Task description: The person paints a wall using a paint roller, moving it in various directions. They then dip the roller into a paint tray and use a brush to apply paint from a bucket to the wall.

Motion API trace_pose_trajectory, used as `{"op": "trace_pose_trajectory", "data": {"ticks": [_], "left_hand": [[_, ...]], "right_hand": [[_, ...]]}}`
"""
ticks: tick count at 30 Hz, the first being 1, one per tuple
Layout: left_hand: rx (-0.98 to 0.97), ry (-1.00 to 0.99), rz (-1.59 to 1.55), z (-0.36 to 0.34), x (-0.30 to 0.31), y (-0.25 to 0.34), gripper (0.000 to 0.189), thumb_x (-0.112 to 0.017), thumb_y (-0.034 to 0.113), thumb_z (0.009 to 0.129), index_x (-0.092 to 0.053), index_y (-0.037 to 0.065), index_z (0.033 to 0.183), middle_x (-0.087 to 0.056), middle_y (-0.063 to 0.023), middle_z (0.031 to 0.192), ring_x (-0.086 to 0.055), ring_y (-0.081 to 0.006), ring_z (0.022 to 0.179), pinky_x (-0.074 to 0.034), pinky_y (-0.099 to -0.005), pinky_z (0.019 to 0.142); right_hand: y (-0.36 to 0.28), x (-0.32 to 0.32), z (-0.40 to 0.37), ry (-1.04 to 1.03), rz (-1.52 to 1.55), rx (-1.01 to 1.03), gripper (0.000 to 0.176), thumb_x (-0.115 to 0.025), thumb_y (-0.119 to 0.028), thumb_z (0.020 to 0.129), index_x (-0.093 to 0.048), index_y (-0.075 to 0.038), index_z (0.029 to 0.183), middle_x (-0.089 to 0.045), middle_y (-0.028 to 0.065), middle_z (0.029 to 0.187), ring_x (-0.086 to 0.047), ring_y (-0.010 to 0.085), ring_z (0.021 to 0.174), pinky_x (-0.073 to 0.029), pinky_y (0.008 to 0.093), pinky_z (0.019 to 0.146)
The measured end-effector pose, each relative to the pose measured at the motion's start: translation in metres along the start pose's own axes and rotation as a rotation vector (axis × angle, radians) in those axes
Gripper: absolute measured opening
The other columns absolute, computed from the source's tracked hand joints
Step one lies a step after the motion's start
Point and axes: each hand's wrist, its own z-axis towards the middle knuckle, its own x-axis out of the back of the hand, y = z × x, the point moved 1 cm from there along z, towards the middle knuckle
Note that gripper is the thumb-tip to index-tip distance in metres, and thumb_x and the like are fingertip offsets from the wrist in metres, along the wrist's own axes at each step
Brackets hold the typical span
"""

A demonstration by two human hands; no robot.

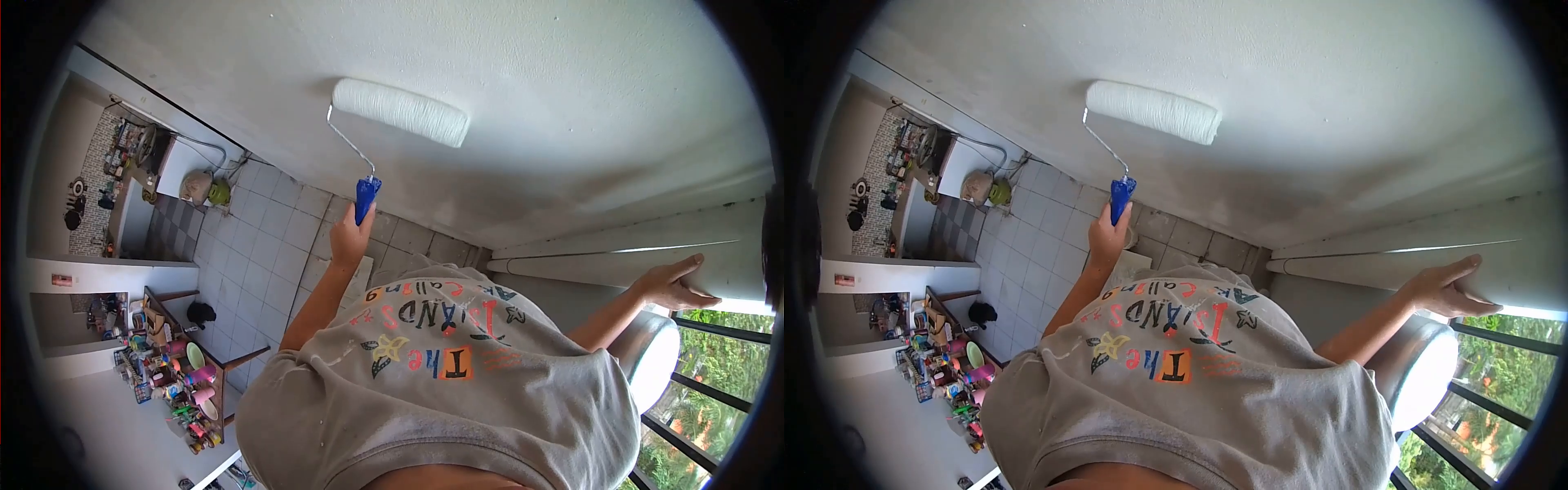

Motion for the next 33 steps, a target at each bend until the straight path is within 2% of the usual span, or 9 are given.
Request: {"op": "trace_pose_trajectory", "data": {"ticks": [5, 11, 15, 17, 20, 22, 24, 26, 33], "left_hand": [[-0.033, 0.121, -0.182, 0.041, 0.044, 0.09, 0.033, -0.06, 0.034, 0.089, -0.055, 0.002, 0.084, -0.056, -0.0198, 0.061, -0.055, -0.0396, 0.054, -0.043, -0.0393, 0.049], [-0.011, 0.2, -0.38, 0.091, 0.125, 0.188, 0.033, -0.059, 0.034, 0.09, -0.056, 0.002, 0.084, -0.051, -0.0056, 0.055, -0.049, -0.0129, 0.048, -0.043, -0.0301, 0.049], [-0.037, 0.172, -0.403, 0.093, 0.156, 0.223, 0.034, -0.058, 0.037, 0.091, -0.054, 0.004, 0.084, -0.049, -0.0028, 0.052, -0.046, -0.0099, 0.039, -0.038, -0.0264, 0.038], [0.016, 0.139, -0.382, 0.086, 0.144, 0.223, 0.035, -0.057, 0.037, 0.092, -0.053, 0.003, 0.087, -0.048, -0.0031, 0.051, -0.048, -0.0104, 0.04, -0.039, -0.0271, 0.038], [-0.037, 0.053, -0.197, 0.067, 0.103, 0.179, 0.037, -0.053, 0.036, 0.094, -0.049, 0.0, 0.091, -0.057, -0.0204, 0.06, -0.06, -0.0396, 0.056, -0.046, -0.0405, 0.049], [0.063, -0.122, -0.192, 0.039, 0.086, 0.158, 0.035, -0.051, 0.034, 0.094, -0.048, -0.001, 0.094, -0.058, -0.0268, 0.067, -0.058, -0.0472, 0.07, -0.046, -0.0463, 0.055], [-0.029, -0.117, -0.054, 0.019, 0.068, 0.129, 0.034, -0.053, 0.034, 0.093, -0.048, 0.0, 0.095, -0.059, -0.0267, 0.068, -0.06, -0.0458, 0.068, -0.047, -0.0478, 0.055], [0.051, -0.2, 0.054, -0.001, 0.049, 0.102, 0.035, -0.054, 0.035, 0.092, -0.049, 0.001, 0.093, -0.06, -0.0271, 0.069, -0.059, -0.0456, 0.068, -0.047, -0.0499, 0.056], [0.045, -0.333, 0.053, -0.029, 0.02, 0.048, 0.038, -0.055, 0.039, 0.09, -0.053, 0.001, 0.089, -0.061, -0.0261, 0.07, -0.061, -0.0443, 0.067, -0.046, -0.0509, 0.058]], "right_hand": [[0.002, 0.001, 0.0, -0.006, -0.054, 0.039, 0.081, -0.066, -0.042, 0.083, -0.026, 0.005, 0.135, -0.053, 0.0264, 0.109, -0.063, 0.0398, 0.092, -0.06, 0.0441, 0.07], [0.003, -0.002, 0.001, 0.018, 0.048, 0.083, 0.079, -0.067, -0.038, 0.083, -0.025, 0.005, 0.135, -0.053, 0.0251, 0.109, -0.063, 0.0385, 0.092, -0.06, 0.0431, 0.07], [-0.005, 0.004, 0.001, -0.014, 0.014, 0.072, 0.076, -0.067, -0.034, 0.084, -0.025, 0.005, 0.135, -0.052, 0.0247, 0.109, -0.063, 0.0371, 0.092, -0.061, 0.0401, 0.07], [-0.004, 0.005, 0.001, -0.036, 0.073, 0.045, 0.076, -0.067, -0.035, 0.084, -0.025, 0.005, 0.135, -0.051, 0.0249, 0.11, -0.063, 0.0372, 0.092, -0.061, 0.038, 0.071], [-0.006, 0.006, 0.001, -0.04, 0.104, 0.044, 0.076, -0.067, -0.036, 0.084, -0.026, 0.004, 0.134, -0.053, 0.0249, 0.108, -0.063, 0.037, 0.092, -0.061, 0.0382, 0.07], [-0.013, 0.008, 0.001, -0.047, 0.101, 0.016, 0.076, -0.067, -0.037, 0.084, -0.027, 0.004, 0.134, -0.054, 0.0252, 0.107, -0.063, 0.037, 0.092, -0.061, 0.0385, 0.071], [-0.015, 0.01, 0.003, -0.057, 0.102, -0.009, 0.076, -0.067, -0.038, 0.084, -0.027, 0.004, 0.134, -0.054, 0.0255, 0.107, -0.063, 0.0369, 0.093, -0.061, 0.0388, 0.071], [-0.015, 0.01, 0.002, -0.099, 0.146, -0.088, 0.087, -0.068, -0.046, 0.08, -0.027, 0.006, 0.134, -0.049, 0.0261, 0.113, -0.058, 0.0376, 0.099, -0.058, 0.0419, 0.073], [-0.011, 0.007, 0.001, -0.061, 0.1, -0.06, 0.082, -0.068, -0.045, 0.081, -0.029, 0.007, 0.132, -0.049, 0.0259, 0.111, -0.059, 0.0375, 0.097, -0.058, 0.0429, 0.073]]}}
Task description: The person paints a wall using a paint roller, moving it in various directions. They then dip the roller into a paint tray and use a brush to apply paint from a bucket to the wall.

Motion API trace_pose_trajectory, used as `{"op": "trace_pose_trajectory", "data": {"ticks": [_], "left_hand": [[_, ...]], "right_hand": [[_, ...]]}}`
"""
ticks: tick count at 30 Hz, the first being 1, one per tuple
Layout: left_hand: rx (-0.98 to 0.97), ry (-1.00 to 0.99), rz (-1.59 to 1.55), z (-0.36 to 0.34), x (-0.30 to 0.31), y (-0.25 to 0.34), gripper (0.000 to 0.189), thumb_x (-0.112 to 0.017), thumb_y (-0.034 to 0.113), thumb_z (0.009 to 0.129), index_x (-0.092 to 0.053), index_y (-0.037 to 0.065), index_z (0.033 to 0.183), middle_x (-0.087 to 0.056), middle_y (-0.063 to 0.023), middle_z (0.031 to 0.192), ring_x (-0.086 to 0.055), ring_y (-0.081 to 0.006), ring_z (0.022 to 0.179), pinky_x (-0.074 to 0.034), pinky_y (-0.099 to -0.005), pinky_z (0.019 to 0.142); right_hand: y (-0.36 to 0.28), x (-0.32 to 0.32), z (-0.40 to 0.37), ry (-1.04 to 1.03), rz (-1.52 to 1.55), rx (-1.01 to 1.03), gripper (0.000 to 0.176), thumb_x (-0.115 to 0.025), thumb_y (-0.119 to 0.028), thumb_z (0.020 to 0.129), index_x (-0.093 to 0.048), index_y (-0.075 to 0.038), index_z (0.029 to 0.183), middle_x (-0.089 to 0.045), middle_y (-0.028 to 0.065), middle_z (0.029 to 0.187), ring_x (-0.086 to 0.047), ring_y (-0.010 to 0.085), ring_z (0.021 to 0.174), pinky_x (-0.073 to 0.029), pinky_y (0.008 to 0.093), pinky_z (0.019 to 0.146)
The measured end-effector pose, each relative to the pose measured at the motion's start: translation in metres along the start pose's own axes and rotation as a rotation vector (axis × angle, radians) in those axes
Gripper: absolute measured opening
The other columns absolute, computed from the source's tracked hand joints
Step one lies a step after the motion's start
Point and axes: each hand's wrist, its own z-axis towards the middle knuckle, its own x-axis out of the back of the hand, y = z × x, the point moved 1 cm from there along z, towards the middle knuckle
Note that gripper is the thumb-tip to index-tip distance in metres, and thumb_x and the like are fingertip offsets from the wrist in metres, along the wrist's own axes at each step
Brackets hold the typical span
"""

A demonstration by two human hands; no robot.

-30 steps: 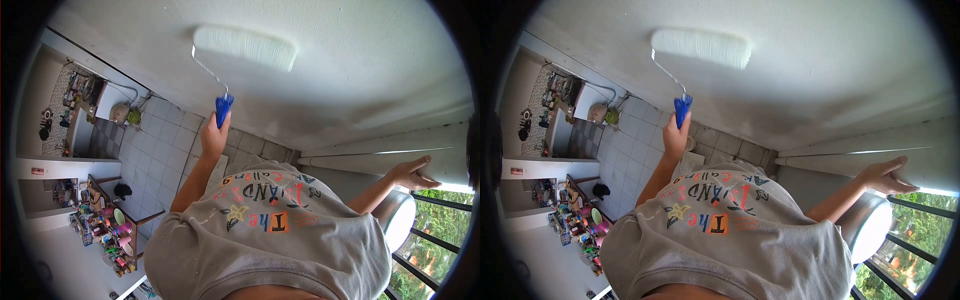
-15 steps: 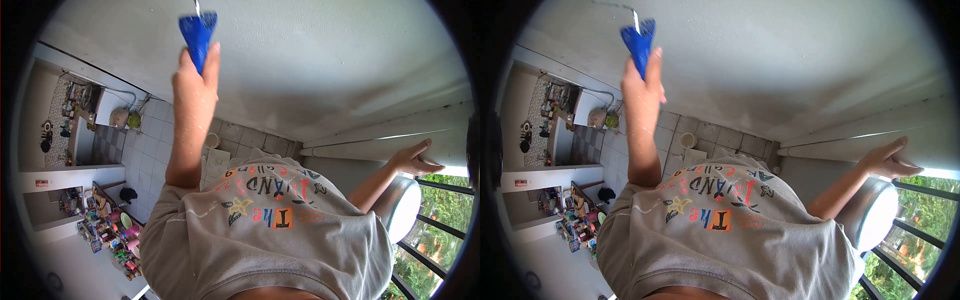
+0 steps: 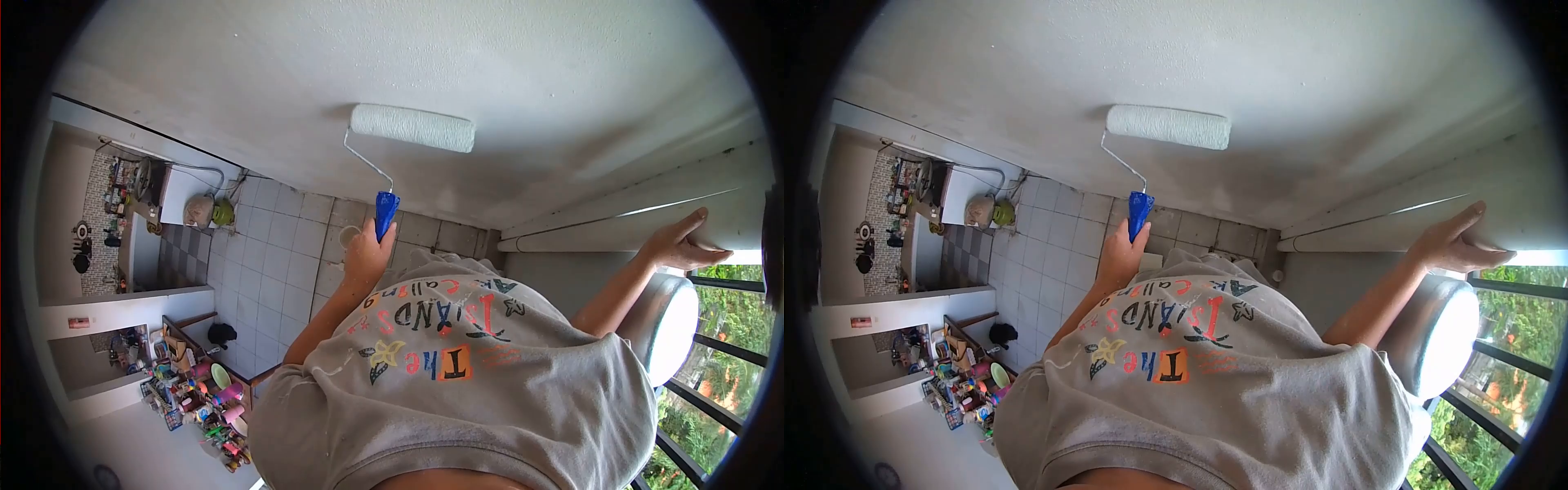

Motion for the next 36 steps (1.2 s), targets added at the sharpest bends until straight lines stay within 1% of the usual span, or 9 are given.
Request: {"op": "trace_pose_trajectory", "data": {"ticks": [5, 7, 9, 11, 19, 26, 30, 35, 36], "left_hand": [[-0.024, -0.018, -0.147, -0.005, 0.034, 0.02, 0.038, -0.06, 0.038, 0.087, -0.053, 0.001, 0.082, -0.057, -0.022, 0.062, -0.059, -0.0393, 0.056, -0.044, -0.0451, 0.052], [0.192, -0.204, -0.306, -0.005, 0.059, 0.039, 0.035, -0.062, 0.034, 0.087, -0.052, 0.002, 0.08, -0.052, -0.0116, 0.053, -0.054, -0.0243, 0.045, -0.04, -0.0375, 0.045], [0.265, -0.239, -0.469, -0.007, 0.076, 0.056, 0.029, -0.062, 0.03, 0.088, -0.051, 0.005, 0.079, -0.046, -0.0027, 0.05, -0.047, -0.0109, 0.041, -0.035, -0.0299, 0.039], [0.334, -0.265, -0.471, -0.008, 0.094, 0.079, 0.025, -0.06, 0.028, 0.09, -0.052, 0.007, 0.079, -0.044, 0.0018, 0.05, -0.041, -0.0073, 0.037, -0.031, -0.0256, 0.035], [0.313, -0.27, -0.451, -0.018, 0.126, 0.104, 0.024, -0.057, 0.03, 0.091, -0.052, 0.007, 0.087, -0.042, 0.0011, 0.049, -0.04, -0.0079, 0.035, -0.031, -0.0236, 0.032], [0.292, -0.124, -0.67, -0.037, 0.146, 0.14, 0.025, -0.056, 0.031, 0.091, -0.049, 0.008, 0.087, -0.041, -0.0004, 0.051, -0.038, -0.0075, 0.034, -0.03, -0.0222, 0.03], [0.27, -0.009, -0.653, -0.04, 0.146, 0.14, 0.025, -0.056, 0.032, 0.091, -0.05, 0.008, 0.086, -0.042, -0.0001, 0.051, -0.037, -0.0063, 0.034, -0.029, -0.0221, 0.03], [0.235, -0.055, -0.736, -0.037, 0.145, 0.136, 0.021, -0.058, 0.029, 0.09, -0.052, 0.008, 0.086, -0.042, 0.0013, 0.051, -0.037, -0.0052, 0.035, -0.028, -0.0206, 0.031], [0.242, -0.057, -0.747, -0.036, 0.145, 0.137, 0.021, -0.059, 0.028, 0.09, -0.053, 0.009, 0.085, -0.042, 0.0016, 0.051, -0.037, -0.0051, 0.035, -0.028, -0.0204, 0.031]], "right_hand": [[0.002, -0.001, -0.003, 0.012, 0.049, 0.019, 0.084, -0.068, -0.044, 0.081, -0.028, 0.008, 0.133, -0.05, 0.0264, 0.11, -0.059, 0.0378, 0.096, -0.057, 0.043, 0.074], [0.003, -0.001, -0.006, 0.019, 0.035, 0.002, 0.084, -0.069, -0.043, 0.081, -0.028, 0.009, 0.134, -0.051, 0.0264, 0.109, -0.059, 0.0379, 0.096, -0.057, 0.043, 0.074], [0.01, -0.002, -0.009, 0.041, 0.026, -0.091, 0.081, -0.07, -0.04, 0.081, -0.029, 0.007, 0.134, -0.053, 0.0257, 0.111, -0.062, 0.0365, 0.089, -0.058, 0.0408, 0.071], [0.02, -0.004, -0.011, 0.052, -0.103, -0.078, 0.084, -0.073, -0.034, 0.079, -0.027, 0.007, 0.137, -0.051, 0.0276, 0.118, -0.061, 0.0372, 0.093, -0.056, 0.0428, 0.075], [0.016, 0.001, -0.003, 0.042, 0.125, 0.046, 0.077, -0.069, -0.022, 0.084, -0.024, 0.0, 0.141, -0.043, 0.0301, 0.13, -0.052, 0.0384, 0.113, -0.048, 0.0469, 0.088], [0.033, 0.004, -0.013, 0.043, 0.18, 0.01, 0.077, -0.072, -0.016, 0.081, -0.025, 0.001, 0.14, -0.044, 0.0273, 0.13, -0.049, 0.0371, 0.115, -0.047, 0.0463, 0.092], [0.033, 0.002, -0.015, 0.074, 0.204, 0.003, 0.077, -0.074, -0.02, 0.08, -0.029, 0.001, 0.138, -0.045, 0.0266, 0.129, -0.05, 0.0357, 0.114, -0.047, 0.0453, 0.091], [0.031, -0.002, -0.01, 0.097, 0.253, 0.03, 0.077, -0.075, -0.024, 0.079, -0.031, 0.002, 0.137, -0.051, 0.025, 0.122, -0.056, 0.0331, 0.106, -0.052, 0.0406, 0.083], [0.036, -0.004, -0.012, 0.109, 0.112, 0.04, 0.077, -0.076, -0.027, 0.078, -0.033, 0.003, 0.134, -0.053, 0.0244, 0.118, -0.059, 0.0322, 0.1, -0.053, 0.0382, 0.079]]}}
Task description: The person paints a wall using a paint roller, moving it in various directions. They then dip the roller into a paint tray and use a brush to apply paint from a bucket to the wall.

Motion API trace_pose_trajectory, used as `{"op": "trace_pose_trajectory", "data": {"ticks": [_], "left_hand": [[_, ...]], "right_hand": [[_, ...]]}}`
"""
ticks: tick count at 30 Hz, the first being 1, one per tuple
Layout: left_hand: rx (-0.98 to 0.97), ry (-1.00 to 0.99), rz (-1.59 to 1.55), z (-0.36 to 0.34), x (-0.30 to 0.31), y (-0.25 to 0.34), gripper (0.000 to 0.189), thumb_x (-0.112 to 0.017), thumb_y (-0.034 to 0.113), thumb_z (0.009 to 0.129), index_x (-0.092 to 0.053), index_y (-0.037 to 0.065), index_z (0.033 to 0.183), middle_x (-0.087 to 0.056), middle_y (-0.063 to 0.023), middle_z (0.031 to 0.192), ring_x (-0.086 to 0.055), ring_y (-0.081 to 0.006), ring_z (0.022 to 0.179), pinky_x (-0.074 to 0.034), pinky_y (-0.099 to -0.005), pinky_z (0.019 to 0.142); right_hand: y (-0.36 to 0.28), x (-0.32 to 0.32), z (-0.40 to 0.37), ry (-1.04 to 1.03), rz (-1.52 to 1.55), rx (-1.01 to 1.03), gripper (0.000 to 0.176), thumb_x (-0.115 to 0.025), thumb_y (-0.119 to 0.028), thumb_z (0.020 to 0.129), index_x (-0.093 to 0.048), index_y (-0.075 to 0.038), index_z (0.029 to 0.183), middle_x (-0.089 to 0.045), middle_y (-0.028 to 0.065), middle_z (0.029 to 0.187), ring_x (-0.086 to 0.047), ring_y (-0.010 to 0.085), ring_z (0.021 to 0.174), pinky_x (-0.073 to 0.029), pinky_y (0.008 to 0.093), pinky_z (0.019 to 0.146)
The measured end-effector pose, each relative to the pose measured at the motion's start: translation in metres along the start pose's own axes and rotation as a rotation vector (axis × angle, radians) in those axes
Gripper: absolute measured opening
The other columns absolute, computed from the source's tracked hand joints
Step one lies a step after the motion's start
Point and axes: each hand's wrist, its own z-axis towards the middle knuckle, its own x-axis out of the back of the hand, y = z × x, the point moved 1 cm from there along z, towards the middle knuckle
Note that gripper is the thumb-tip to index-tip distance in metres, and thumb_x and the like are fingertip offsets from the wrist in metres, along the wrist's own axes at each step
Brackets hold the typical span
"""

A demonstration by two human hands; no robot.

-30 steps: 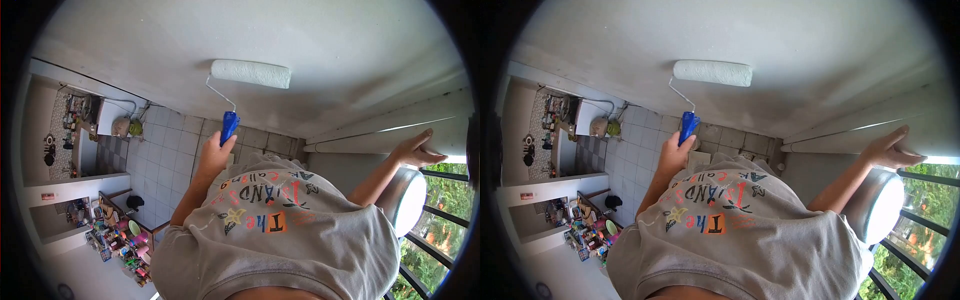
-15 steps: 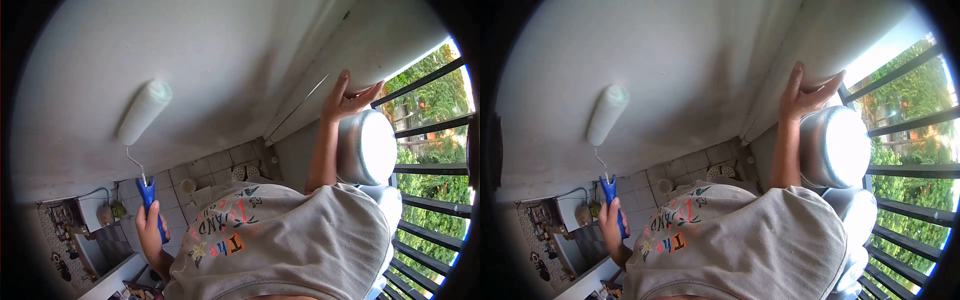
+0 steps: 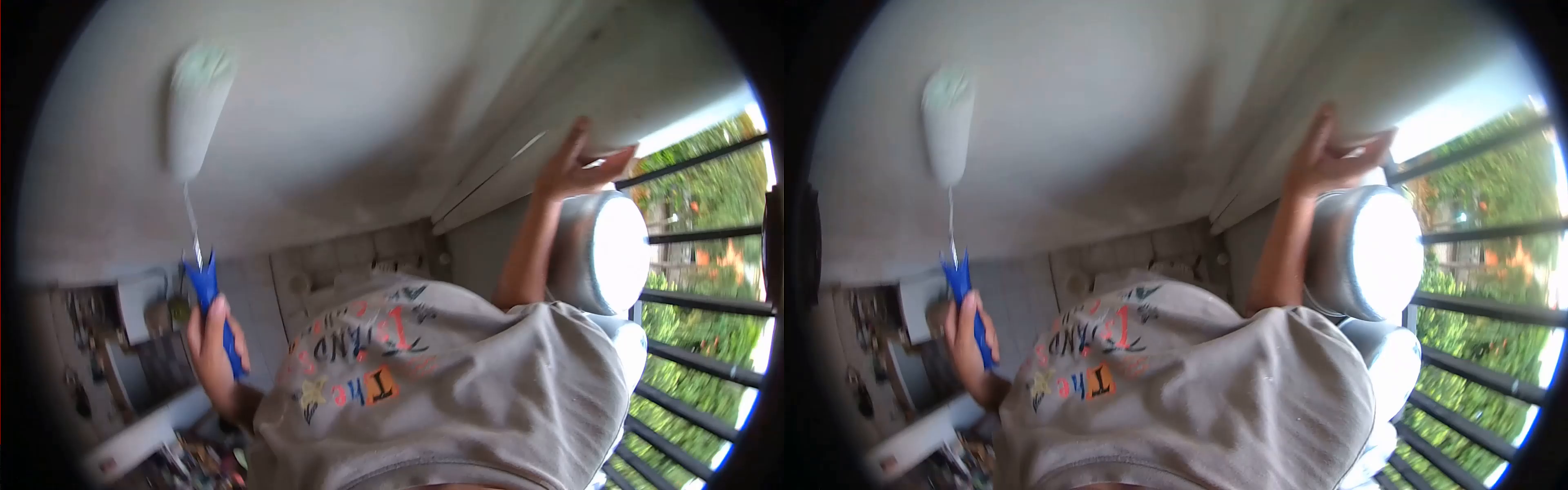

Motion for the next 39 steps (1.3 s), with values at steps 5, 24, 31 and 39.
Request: {"op": "trace_pose_trajectory", "data": {"ticks": [5, 24, 31, 39], "left_hand": [[0.082, 0.046, -0.031, 0.0, 0.011, -0.013, 0.025, -0.06, 0.031, 0.088, -0.052, 0.007, 0.083, -0.045, 0.0002, 0.05, -0.037, -0.0062, 0.033, -0.028, -0.0207, 0.032], [0.499, 0.133, -0.071, 0.039, 0.035, -0.15, 0.038, -0.061, 0.043, 0.086, -0.051, 0.007, 0.08, -0.046, 0.0004, 0.05, -0.041, -0.0079, 0.034, -0.032, -0.0219, 0.032], [0.532, 0.207, -0.071, 0.037, 0.08, -0.192, 0.039, -0.062, 0.043, 0.085, -0.052, 0.006, 0.079, -0.048, -0.001, 0.052, -0.044, -0.0091, 0.036, -0.035, -0.0241, 0.034], [0.707, 0.294, 0.189, -0.015, 0.115, -0.274, 0.045, -0.057, 0.046, 0.088, -0.062, 0.001, 0.091, -0.062, -0.0151, 0.067, -0.063, -0.0249, 0.056, -0.05, -0.0388, 0.053]], "right_hand": [[-0.012, -0.003, 0.015, -0.059, 0.289, -0.219, 0.071, -0.082, -0.013, 0.069, -0.032, -0.001, 0.118, -0.052, 0.0209, 0.104, -0.06, 0.0255, 0.085, -0.06, 0.0344, 0.069], [-0.025, -0.014, 0.017, -0.088, 0.509, -0.413, 0.071, -0.085, -0.017, 0.065, -0.042, 0.008, 0.116, -0.056, 0.0181, 0.108, -0.06, 0.0271, 0.097, -0.053, 0.0416, 0.085], [0.0, -0.016, 0.017, -0.003, 0.217, -0.353, 0.071, -0.087, -0.023, 0.062, -0.046, 0.008, 0.111, -0.058, 0.0184, 0.1, -0.06, 0.0248, 0.091, -0.053, 0.0387, 0.077], [-0.232, -0.214, -0.189, -0.426, 0.774, -0.661, 0.073, -0.085, -0.027, 0.062, -0.045, 0.008, 0.112, -0.058, 0.0187, 0.1, -0.06, 0.0254, 0.091, -0.053, 0.0392, 0.076]]}}
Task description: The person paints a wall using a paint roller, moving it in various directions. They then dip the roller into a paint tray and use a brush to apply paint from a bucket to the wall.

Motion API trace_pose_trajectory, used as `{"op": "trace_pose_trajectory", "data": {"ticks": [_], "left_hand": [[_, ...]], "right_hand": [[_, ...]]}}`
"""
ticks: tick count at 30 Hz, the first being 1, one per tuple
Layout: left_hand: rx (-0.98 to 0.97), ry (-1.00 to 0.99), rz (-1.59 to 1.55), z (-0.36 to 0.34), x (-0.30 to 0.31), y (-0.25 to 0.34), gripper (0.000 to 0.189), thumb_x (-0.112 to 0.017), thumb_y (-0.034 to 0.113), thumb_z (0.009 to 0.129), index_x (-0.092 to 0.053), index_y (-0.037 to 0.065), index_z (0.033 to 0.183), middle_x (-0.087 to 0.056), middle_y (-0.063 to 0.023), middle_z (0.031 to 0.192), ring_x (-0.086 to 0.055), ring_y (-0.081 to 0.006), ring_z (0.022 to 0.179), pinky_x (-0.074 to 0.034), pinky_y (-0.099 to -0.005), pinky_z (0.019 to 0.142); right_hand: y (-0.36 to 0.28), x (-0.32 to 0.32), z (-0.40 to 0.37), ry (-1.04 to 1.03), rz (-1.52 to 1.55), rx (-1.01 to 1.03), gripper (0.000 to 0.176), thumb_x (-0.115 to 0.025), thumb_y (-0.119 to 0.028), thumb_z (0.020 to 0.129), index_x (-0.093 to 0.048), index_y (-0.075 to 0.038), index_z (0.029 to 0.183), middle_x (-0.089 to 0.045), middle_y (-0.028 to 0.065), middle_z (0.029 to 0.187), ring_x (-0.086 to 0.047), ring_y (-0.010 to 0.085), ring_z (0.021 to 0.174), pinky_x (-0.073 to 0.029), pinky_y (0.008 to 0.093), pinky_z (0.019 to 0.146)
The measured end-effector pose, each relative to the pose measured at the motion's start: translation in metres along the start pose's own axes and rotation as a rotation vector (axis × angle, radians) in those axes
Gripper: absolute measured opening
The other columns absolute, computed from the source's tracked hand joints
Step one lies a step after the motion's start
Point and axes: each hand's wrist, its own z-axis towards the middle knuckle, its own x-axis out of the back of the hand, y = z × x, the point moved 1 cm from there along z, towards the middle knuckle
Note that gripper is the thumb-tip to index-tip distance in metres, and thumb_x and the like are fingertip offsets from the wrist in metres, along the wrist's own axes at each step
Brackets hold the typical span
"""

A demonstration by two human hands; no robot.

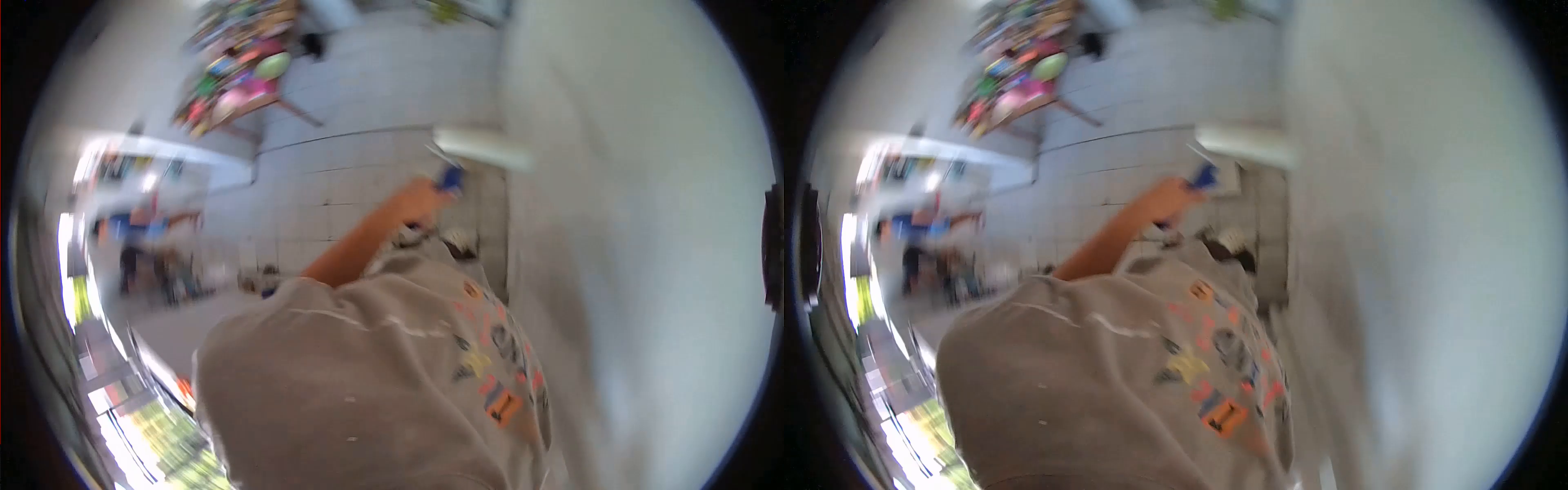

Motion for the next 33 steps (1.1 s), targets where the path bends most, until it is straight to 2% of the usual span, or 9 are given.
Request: {"op": "trace_pose_trajectory", "data": {"ticks": [1, 2, 3, 6, 9, 17, 27, 30, 33], "left_hand": [[-0.62, 0.2, 0.461, 0.026, -0.019, -0.045, 0.043, -0.057, 0.047, 0.086, -0.065, 0.006, 0.094, -0.064, -0.0163, 0.074, -0.065, -0.027, 0.065, -0.051, -0.041, 0.059], [-0.089, 0.046, -0.097, -0.012, -0.002, -0.017, 0.045, -0.059, 0.045, 0.084, -0.065, 0.0, 0.091, -0.065, -0.0177, 0.074, -0.065, -0.0273, 0.06, -0.051, -0.041, 0.059], [0.069, 0.086, -0.286, -0.023, 0.008, -0.019, 0.049, -0.059, 0.043, 0.083, -0.065, -0.006, 0.081, -0.065, -0.0183, 0.068, -0.064, -0.0264, 0.054, -0.051, -0.0391, 0.057], [0.065, 0.141, -0.455, -0.042, 0.02, -0.055, 0.052, -0.058, 0.042, 0.083, -0.063, -0.005, 0.061, -0.062, -0.0131, 0.054, -0.063, -0.0221, 0.049, -0.051, -0.035, 0.055], [0.132, 0.146, -0.422, -0.047, 0.015, -0.078, 0.049, -0.058, 0.04, 0.083, -0.063, -0.003, 0.059, -0.063, -0.0109, 0.055, -0.063, -0.0209, 0.049, -0.051, -0.0347, 0.055], [0.088, 0.181, -0.282, -0.023, 0.018, -0.043, 0.043, -0.053, 0.034, 0.084, -0.064, 0.0, 0.06, -0.064, -0.0106, 0.056, -0.065, -0.0211, 0.05, -0.052, -0.0355, 0.053], [-0.085, 0.1, -0.359, 0.001, -0.025, 0.009, 0.037, -0.06, 0.033, 0.081, -0.061, -0.001, 0.066, -0.06, -0.0113, 0.057, -0.06, -0.0208, 0.046, -0.049, -0.0355, 0.048], [-0.103, 0.052, -0.395, 0.03, -0.048, -0.006, 0.042, -0.064, 0.04, 0.079, -0.063, -0.001, 0.068, -0.061, -0.0114, 0.059, -0.058, -0.0198, 0.048, -0.048, -0.0348, 0.05], [-0.053, -0.026, -0.248, 0.029, -0.035, -0.002, 0.056, -0.066, 0.05, 0.077, -0.063, -0.005, 0.068, -0.06, -0.0116, 0.059, -0.058, -0.0214, 0.049, -0.047, -0.0369, 0.049]], "right_hand": [[-0.006, -0.06, -0.056, -0.082, 0.094, -0.089, 0.073, -0.085, -0.027, 0.062, -0.045, 0.008, 0.112, -0.058, 0.0187, 0.1, -0.06, 0.0255, 0.091, -0.053, 0.0392, 0.076], [-0.022, -0.114, -0.123, -0.173, 0.184, -0.186, 0.073, -0.085, -0.027, 0.062, -0.045, 0.008, 0.112, -0.058, 0.0188, 0.1, -0.06, 0.0256, 0.091, -0.053, 0.0393, 0.076], [-0.052, -0.158, -0.193, -0.259, 0.26, -0.279, 0.073, -0.085, -0.028, 0.062, -0.045, 0.008, 0.112, -0.058, 0.0188, 0.1, -0.06, 0.0257, 0.091, -0.053, 0.0394, 0.076], [-0.121, -0.218, -0.321, -0.419, 0.386, -0.408, 0.074, -0.085, -0.029, 0.062, -0.045, 0.008, 0.112, -0.057, 0.0189, 0.1, -0.06, 0.026, 0.09, -0.053, 0.0396, 0.075], [-0.125, -0.238, -0.335, -0.452, 0.396, -0.381, 0.075, -0.084, -0.031, 0.062, -0.044, 0.008, 0.112, -0.057, 0.019, 0.1, -0.06, 0.0263, 0.09, -0.053, 0.0398, 0.075], [-0.127, -0.33, -0.279, -0.615, 0.388, -0.186, 0.076, -0.083, -0.035, 0.062, -0.043, 0.008, 0.112, -0.057, 0.0194, 0.1, -0.06, 0.027, 0.09, -0.053, 0.0403, 0.074], [-0.057, -0.336, -0.18, -0.611, 0.204, -0.01, 0.079, -0.081, -0.039, 0.063, -0.042, 0.008, 0.113, -0.056, 0.0197, 0.1, -0.06, 0.028, 0.089, -0.053, 0.0409, 0.072], [0.009, -0.29, -0.062, -0.526, 0.006, 0.125, 0.08, -0.081, -0.041, 0.063, -0.042, 0.007, 0.113, -0.056, 0.0199, 0.1, -0.06, 0.0282, 0.089, -0.053, 0.0411, 0.072], [0.057, -0.18, 0.119, -0.336, -0.285, 0.291, 0.081, -0.08, -0.042, 0.063, -0.042, 0.007, 0.113, -0.056, 0.02, 0.1, -0.06, 0.0285, 0.089, -0.053, 0.0413, 0.072]]}}
